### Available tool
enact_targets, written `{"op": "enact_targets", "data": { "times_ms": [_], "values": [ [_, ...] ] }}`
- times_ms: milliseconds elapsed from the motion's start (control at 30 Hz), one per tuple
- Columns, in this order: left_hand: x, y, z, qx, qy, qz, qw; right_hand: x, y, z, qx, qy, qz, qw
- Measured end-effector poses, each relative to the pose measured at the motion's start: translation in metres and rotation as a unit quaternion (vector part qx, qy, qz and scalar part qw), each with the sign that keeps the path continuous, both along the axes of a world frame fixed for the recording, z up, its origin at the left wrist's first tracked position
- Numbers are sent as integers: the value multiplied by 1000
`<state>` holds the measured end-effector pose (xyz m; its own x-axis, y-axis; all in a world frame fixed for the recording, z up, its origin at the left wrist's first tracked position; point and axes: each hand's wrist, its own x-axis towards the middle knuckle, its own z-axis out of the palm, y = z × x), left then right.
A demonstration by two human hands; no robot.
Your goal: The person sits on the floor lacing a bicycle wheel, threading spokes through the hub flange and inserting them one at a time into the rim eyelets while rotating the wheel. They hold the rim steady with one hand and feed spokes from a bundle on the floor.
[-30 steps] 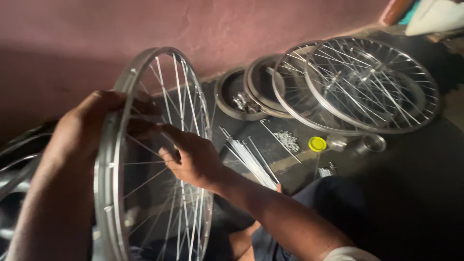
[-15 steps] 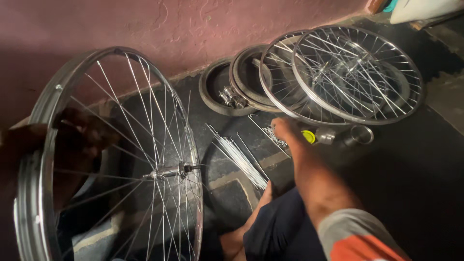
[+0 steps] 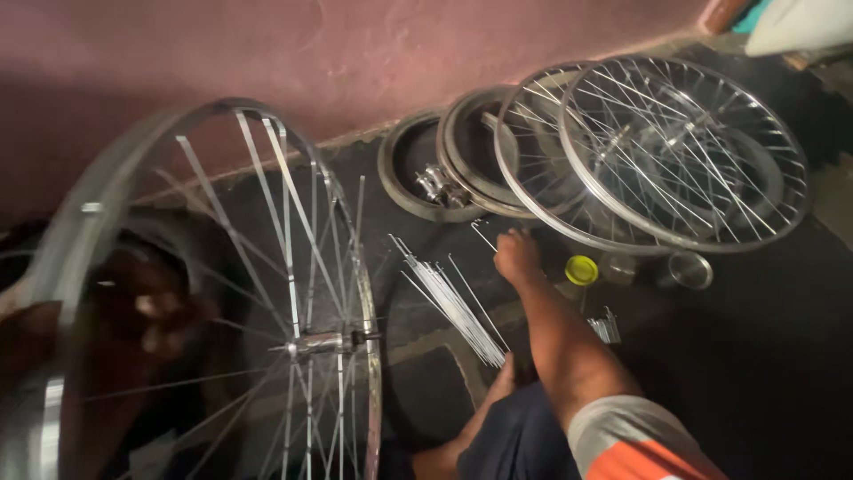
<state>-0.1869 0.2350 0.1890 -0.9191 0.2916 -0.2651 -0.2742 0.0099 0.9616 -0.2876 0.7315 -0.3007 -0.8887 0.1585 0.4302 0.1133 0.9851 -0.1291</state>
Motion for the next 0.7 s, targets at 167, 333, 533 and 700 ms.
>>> {"op": "enact_targets", "data": {
  "times_ms": [167, 333, 533, 700],
  "values": [
    [-4, 17, -12, 57, 43, 19, 997, -4, -19, 28, -155, -161, -74, 972],
    [28, 36, -10, 15, 164, 86, 983, -3, -22, 48, -157, -59, -26, 985],
    [30, 67, -33, -31, 179, 97, 979, -21, -33, 86, -209, 56, 2, 976],
    [36, 43, -62, 111, 231, -35, 966, -1, -79, 176, -253, 99, 18, 962]
  ]
}}
